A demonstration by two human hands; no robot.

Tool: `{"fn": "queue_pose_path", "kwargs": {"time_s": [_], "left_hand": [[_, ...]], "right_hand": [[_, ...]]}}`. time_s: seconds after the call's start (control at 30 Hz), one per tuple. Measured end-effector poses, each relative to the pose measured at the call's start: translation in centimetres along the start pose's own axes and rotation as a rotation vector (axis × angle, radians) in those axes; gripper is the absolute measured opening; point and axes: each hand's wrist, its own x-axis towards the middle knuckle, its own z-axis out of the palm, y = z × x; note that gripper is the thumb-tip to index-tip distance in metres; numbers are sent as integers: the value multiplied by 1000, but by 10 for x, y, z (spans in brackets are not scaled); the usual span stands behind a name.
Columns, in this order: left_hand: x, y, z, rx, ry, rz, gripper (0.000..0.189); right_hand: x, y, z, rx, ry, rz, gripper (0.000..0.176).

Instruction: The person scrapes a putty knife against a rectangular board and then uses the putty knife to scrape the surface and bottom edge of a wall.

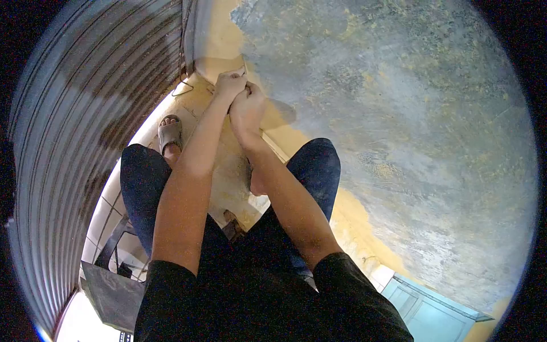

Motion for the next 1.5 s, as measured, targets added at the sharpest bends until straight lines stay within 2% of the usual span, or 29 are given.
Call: {"fn": "queue_pose_path", "kwargs": {"time_s": [0.07,0.13,0.2,0.33,0.43,0.5,0.53,0.6,0.7,0.83,0.9,0.93,0.97,1.03,1.13,1.27,1.33,1.37,1.43,1.5], "left_hand": [[14,-12,4,-47,29,-22,22],[2,-8,2,-96,53,-41,19],[-3,1,-2,17,-20,-104,20],[8,-9,0,74,6,9,21],[9,-23,10,-45,-63,-75,22],[8,-24,23,15,6,-208,31],[4,-24,25,14,6,-207,31],[-13,-26,29,-38,-20,47,39],[-24,-19,37,-160,-9,14,42],[-23,-7,34,-110,2,-53,41],[-23,7,19,36,-107,-80,38],[-24,4,20,-14,-43,-114,33],[-24,-2,21,-11,-47,-116,33],[-18,-16,24,-86,10,18,29],[-17,-10,23,-43,-40,-29,26],[-14,-11,21,46,-64,7,25],[-9,-18,23,-66,-63,-104,25],[-9,-20,27,-67,-61,-100,25],[-8,-22,38,-215,46,65,27],[-9,-17,37,-151,8,-10,27]], "right_hand": [[-4,1,1,-32,-22,47,38],[-5,4,3,-27,23,-23,39],[-7,5,-1,-27,22,-14,39],[-4,2,2,-66,-32,39,40],[-4,7,-6,-86,-81,-8,42],[-6,10,-14,-83,-70,15,43],[-10,12,-18,-83,-68,46,44],[-20,10,-31,-76,-80,63,45],[-21,8,-41,-79,-84,64,45],[-21,-5,-44,-52,-84,32,43],[-12,22,-31,-67,-52,-8,43],[-9,27,-26,-76,-21,-61,43],[-9,32,-24,-76,-19,-56,43],[-13,31,-24,-96,-41,-101,43],[-15,21,-26,-15,-34,-14,43],[-18,10,-28,-84,-74,13,43],[-18,13,-24,-148,-46,-16,43],[-18,14,-26,-147,-45,-19,43],[-13,13,-32,-103,-46,-58,40],[-8,15,-32,-103,-24,-59,40]]}}
